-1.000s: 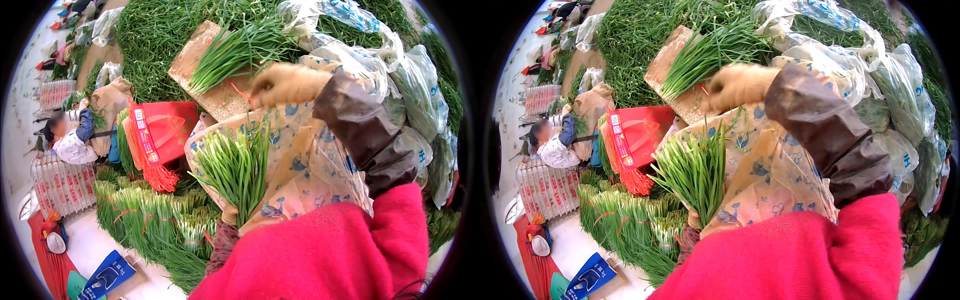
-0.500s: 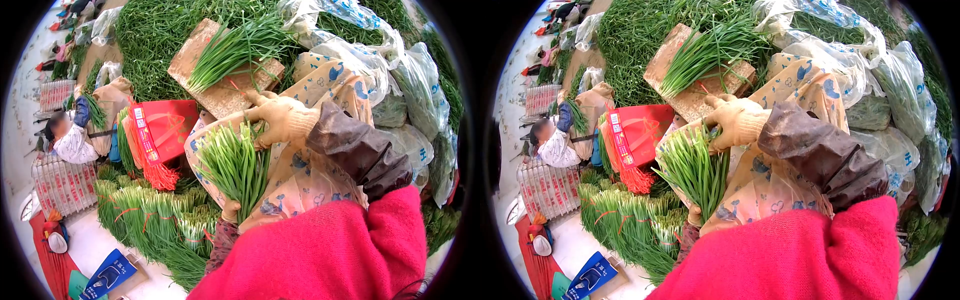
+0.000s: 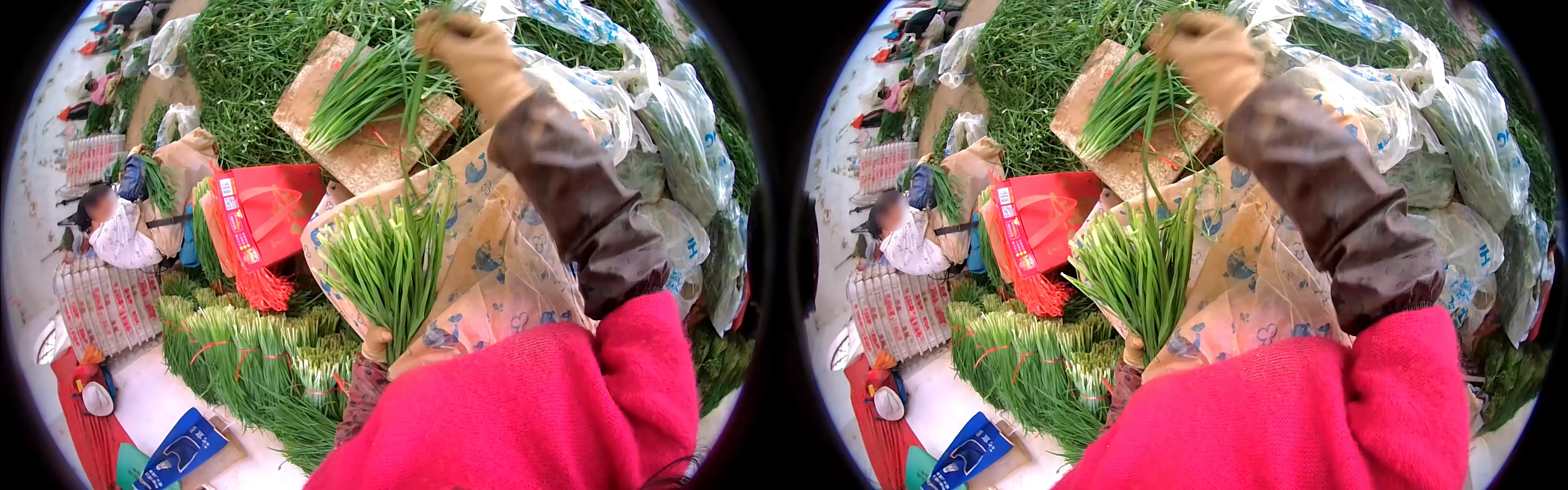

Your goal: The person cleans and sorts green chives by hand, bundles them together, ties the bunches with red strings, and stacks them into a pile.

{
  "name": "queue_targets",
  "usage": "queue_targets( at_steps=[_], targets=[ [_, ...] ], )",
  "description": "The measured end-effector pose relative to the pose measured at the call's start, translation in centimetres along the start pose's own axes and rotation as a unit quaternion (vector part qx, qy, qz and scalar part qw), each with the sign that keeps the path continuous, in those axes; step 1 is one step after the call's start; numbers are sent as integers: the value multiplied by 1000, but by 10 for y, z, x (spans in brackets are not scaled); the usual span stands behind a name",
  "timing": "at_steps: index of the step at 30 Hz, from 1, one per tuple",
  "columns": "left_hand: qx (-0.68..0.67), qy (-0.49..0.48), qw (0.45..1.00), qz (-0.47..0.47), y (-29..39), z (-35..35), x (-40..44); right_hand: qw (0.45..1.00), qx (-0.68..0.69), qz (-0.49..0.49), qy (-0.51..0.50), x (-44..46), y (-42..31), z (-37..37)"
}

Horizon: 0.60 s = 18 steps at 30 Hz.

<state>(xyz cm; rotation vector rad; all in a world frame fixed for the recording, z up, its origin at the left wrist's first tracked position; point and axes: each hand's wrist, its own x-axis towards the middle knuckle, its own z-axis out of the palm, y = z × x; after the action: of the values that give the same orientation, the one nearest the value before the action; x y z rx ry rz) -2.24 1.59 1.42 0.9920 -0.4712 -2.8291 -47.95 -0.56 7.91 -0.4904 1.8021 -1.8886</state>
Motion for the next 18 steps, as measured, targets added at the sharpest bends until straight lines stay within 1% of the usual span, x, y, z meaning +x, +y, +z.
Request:
queue_targets(
  at_steps=[1,2,3,4,5,6,7,8,9,10,11,12,13,14,15,16,17,18],
  targets=[
    [-1,2,1000,-1,0,0,1,997,-68,-42,14,12,-12,-17],
    [-2,4,1000,1,1,2,1,991,59,-93,74,23,-5,-11],
    [2,5,1000,8,0,5,2,978,-169,-119,29,26,-3,-30],
    [2,11,1000,12,-1,7,3,984,-147,-102,-5,27,23,-32],
    [9,16,999,35,-1,13,4,934,-315,-158,-57,17,41,-39],
    [17,23,998,56,0,19,4,943,-285,-96,-144,-11,39,-36],
    [37,26,996,76,1,27,10,921,-170,124,-328,-27,38,-32],
    [24,43,996,77,4,36,9,895,-35,93,-435,-51,77,-32],
    [18,42,995,92,4,41,16,871,38,193,-450,-80,71,-25],
    [63,47,989,128,4,45,21,834,179,238,-465,-102,89,-12],
    [117,46,983,136,9,53,24,836,229,228,-443,-121,90,-1],
    [170,47,974,143,15,61,27,838,245,235,-428,-127,85,9],
    [168,45,974,146,19,73,31,840,259,241,-412,-129,79,17],
    [228,66,958,163,22,84,33,840,256,241,-414,-129,70,23],
    [286,89,938,176,23,91,31,848,249,265,-386,-131,59,28],
    [271,67,948,153,25,87,28,856,241,283,-360,-129,53,32],
    [269,65,948,158,24,84,29,856,236,280,-364,-127,54,32],
    [246,52,941,227,19,82,30,846,256,297,-361,-126,58,29]
  ],
)
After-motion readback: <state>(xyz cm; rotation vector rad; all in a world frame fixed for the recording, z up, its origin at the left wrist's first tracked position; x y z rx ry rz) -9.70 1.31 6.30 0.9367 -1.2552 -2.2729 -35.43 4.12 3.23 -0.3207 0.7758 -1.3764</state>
